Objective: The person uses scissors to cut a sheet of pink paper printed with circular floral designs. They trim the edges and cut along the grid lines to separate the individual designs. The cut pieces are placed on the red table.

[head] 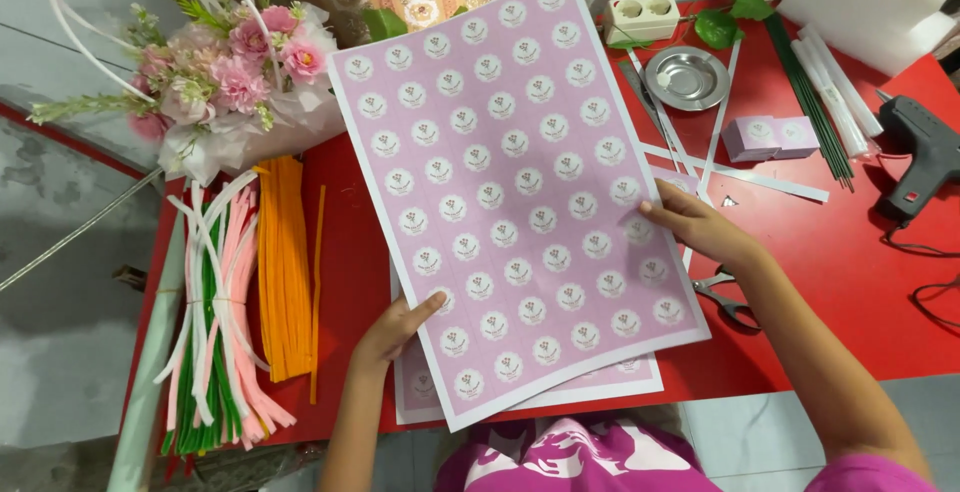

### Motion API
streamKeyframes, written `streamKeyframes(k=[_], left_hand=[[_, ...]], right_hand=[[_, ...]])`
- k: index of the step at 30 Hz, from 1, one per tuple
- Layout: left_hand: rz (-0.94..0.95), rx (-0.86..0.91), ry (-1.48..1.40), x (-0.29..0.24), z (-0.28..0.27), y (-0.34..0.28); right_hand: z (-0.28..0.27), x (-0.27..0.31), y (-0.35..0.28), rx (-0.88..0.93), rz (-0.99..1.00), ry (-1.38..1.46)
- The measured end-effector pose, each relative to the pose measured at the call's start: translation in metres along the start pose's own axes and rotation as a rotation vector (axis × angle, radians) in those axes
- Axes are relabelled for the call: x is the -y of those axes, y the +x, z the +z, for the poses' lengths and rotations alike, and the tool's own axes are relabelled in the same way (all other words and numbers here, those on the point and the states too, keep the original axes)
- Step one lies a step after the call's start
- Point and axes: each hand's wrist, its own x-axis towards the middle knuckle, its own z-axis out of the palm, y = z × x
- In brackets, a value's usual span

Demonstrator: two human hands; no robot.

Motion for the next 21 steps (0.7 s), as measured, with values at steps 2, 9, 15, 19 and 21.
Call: streamKeyframes(k=[2,9,15,19,21], left_hand=[[0.024,-0.005,0.007,-0.001,-0.001,0.011],[-0.185,-0.122,0.056,-0.008,-0.006,0.034],[-0.311,-0.142,0.016,-0.015,0.0,0.032],[-0.356,-0.141,0.035,-0.024,0.004,0.029],[-0.361,-0.157,0.034,-0.02,0.0,0.031]], right_hand=[[-0.008,0.003,0.006,-0.022,-0.028,-0.007],[-0.034,0.015,-0.049,-0.184,0.111,-0.63],[-0.047,-0.038,-0.12,-0.219,0.221,-0.935],[-0.067,-0.092,-0.126,-0.159,-0.018,-1.047],[-0.069,-0.095,-0.125,-0.124,0.054,-1.046]])
